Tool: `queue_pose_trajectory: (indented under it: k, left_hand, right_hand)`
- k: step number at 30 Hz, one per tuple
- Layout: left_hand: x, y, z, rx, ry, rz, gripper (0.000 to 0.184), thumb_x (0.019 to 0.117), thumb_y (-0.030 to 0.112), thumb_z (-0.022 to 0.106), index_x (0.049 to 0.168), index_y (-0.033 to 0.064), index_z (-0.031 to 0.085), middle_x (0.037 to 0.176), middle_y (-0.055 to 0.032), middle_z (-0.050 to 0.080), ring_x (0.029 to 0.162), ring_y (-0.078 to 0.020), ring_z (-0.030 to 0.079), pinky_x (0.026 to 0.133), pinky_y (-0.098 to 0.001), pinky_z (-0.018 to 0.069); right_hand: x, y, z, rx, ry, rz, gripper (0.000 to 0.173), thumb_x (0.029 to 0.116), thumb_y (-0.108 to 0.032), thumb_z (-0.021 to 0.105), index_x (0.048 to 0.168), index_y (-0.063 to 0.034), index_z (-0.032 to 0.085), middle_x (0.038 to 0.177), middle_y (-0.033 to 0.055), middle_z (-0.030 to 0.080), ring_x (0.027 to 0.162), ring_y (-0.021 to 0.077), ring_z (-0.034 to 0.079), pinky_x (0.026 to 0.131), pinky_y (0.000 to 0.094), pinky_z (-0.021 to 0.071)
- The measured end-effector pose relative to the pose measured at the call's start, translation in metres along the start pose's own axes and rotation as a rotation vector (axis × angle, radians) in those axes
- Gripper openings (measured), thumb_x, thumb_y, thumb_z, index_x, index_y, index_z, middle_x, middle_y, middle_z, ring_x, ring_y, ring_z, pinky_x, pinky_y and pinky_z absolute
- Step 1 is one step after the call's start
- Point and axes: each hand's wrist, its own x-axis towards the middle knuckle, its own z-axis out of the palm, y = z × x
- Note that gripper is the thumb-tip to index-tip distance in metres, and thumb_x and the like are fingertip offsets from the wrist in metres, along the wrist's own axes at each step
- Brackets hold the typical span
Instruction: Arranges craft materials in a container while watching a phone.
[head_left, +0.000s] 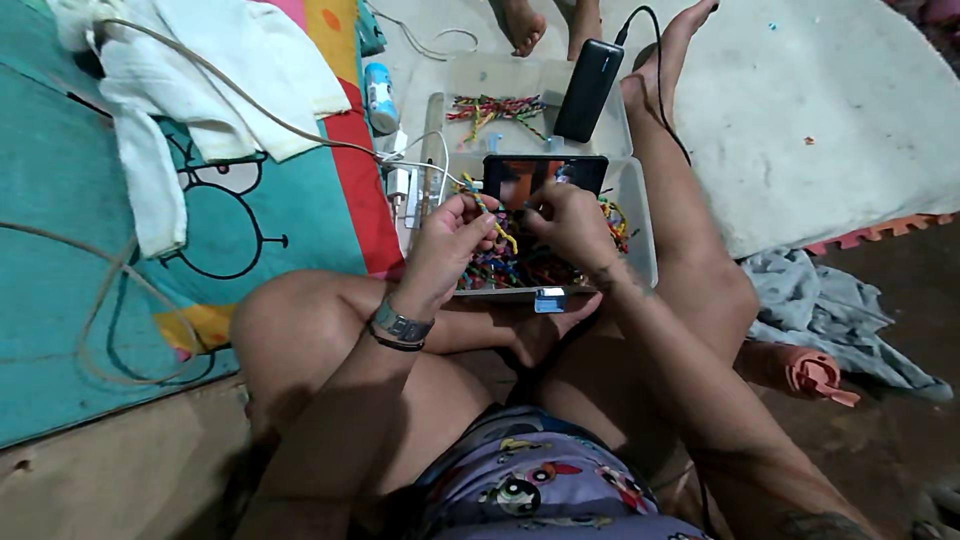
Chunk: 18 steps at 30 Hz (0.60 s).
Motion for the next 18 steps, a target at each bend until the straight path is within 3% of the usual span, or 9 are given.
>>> queue_pose_trajectory:
  k: [2, 4, 5, 7, 9, 11, 15, 18]
  left_hand:
    - [0.0, 0.001, 0.001, -0.013, 0.0, -0.009, 0.017, 0.1025, 0.003, 0.055, 0.118, 0.0074, 0.059, 0.096, 0.0001, 0.064, 0.077, -0.0054, 0.064, 0.072, -0.021, 0.0565]
    - [-0.001, -0.001, 0.002, -0.027, -0.014, -0.028, 0.014, 0.1038, 0.005, 0.053, 0.117, 0.007, 0.059, 0.094, -0.0002, 0.064, 0.076, -0.006, 0.064, 0.072, -0.0219, 0.0569]
    - [-0.002, -0.002, 0.003, -0.033, -0.027, -0.042, 0.013, 0.1044, 0.007, 0.053, 0.116, 0.0074, 0.06, 0.093, -0.0006, 0.065, 0.076, -0.0069, 0.064, 0.072, -0.0227, 0.057]
    - [-0.008, -0.004, 0.004, -0.014, -0.069, -0.061, 0.012, 0.1057, 0.013, 0.053, 0.115, 0.0103, 0.061, 0.092, -0.002, 0.066, 0.075, -0.0089, 0.066, 0.072, -0.0243, 0.0577]
    - [-0.01, -0.006, 0.005, 0.013, -0.098, -0.06, 0.014, 0.1064, 0.015, 0.053, 0.117, 0.0112, 0.062, 0.094, -0.0029, 0.067, 0.075, -0.0094, 0.067, 0.07, -0.0245, 0.0581]
    - [-0.009, -0.009, 0.007, 0.022, -0.112, -0.066, 0.017, 0.1073, 0.016, 0.051, 0.118, 0.0105, 0.062, 0.097, -0.003, 0.068, 0.077, -0.0088, 0.067, 0.071, -0.0238, 0.0576]
    - [-0.007, -0.01, 0.011, 0.091, -0.084, -0.086, 0.017, 0.1073, 0.017, 0.051, 0.119, 0.0104, 0.062, 0.099, -0.0025, 0.068, 0.077, -0.0085, 0.068, 0.071, -0.0241, 0.0585]
    - [-0.006, -0.012, 0.012, 0.127, -0.08, -0.061, 0.016, 0.1064, 0.017, 0.054, 0.118, 0.0096, 0.061, 0.098, -0.0023, 0.068, 0.077, -0.0081, 0.068, 0.072, -0.0245, 0.059]
  right_hand:
    - [-0.011, 0.01, -0.009, 0.29, 0.013, 0.003, 0.013, 0.0995, -0.018, 0.062, 0.099, -0.0066, 0.069, 0.082, 0.0066, 0.063, 0.069, 0.0166, 0.058, 0.062, 0.0374, 0.0489]
    - [-0.022, 0.016, -0.015, 0.568, -0.043, 0.05, 0.01, 0.1025, -0.021, 0.059, 0.098, -0.0138, 0.065, 0.083, -0.0017, 0.062, 0.065, 0.0053, 0.054, 0.057, 0.0228, 0.0448]
    - [-0.026, 0.018, -0.016, 0.686, -0.071, 0.06, 0.009, 0.1024, -0.019, 0.057, 0.098, -0.015, 0.064, 0.085, -0.003, 0.063, 0.066, 0.0035, 0.054, 0.057, 0.0197, 0.044]
    - [-0.032, 0.025, -0.014, 0.815, -0.112, 0.028, 0.007, 0.1017, -0.015, 0.052, 0.098, -0.0151, 0.058, 0.099, -0.0007, 0.07, 0.074, 0.0056, 0.061, 0.064, 0.0212, 0.0502]
    - [-0.039, 0.026, -0.009, 0.839, -0.082, -0.036, 0.004, 0.1, -0.013, 0.053, 0.096, -0.0146, 0.054, 0.091, 0.0013, 0.067, 0.07, 0.0072, 0.061, 0.062, 0.0216, 0.0517]
    - [-0.042, 0.021, -0.006, 0.735, -0.013, -0.143, 0.004, 0.0987, -0.009, 0.054, 0.101, -0.0114, 0.055, 0.084, 0.0005, 0.064, 0.065, 0.0051, 0.059, 0.058, 0.019, 0.0501]
    - [-0.042, 0.013, 0.0, 0.398, 0.165, -0.409, 0.018, 0.0969, 0.0, 0.054, 0.113, 0.0034, 0.062, 0.102, 0.0113, 0.066, 0.081, 0.0111, 0.066, 0.073, 0.0264, 0.0584]
    - [-0.043, 0.011, 0.004, 0.284, 0.208, -0.531, 0.024, 0.0928, 0.002, 0.059, 0.116, 0.0065, 0.06, 0.103, 0.0155, 0.069, 0.087, 0.0161, 0.07, 0.081, 0.0305, 0.0604]
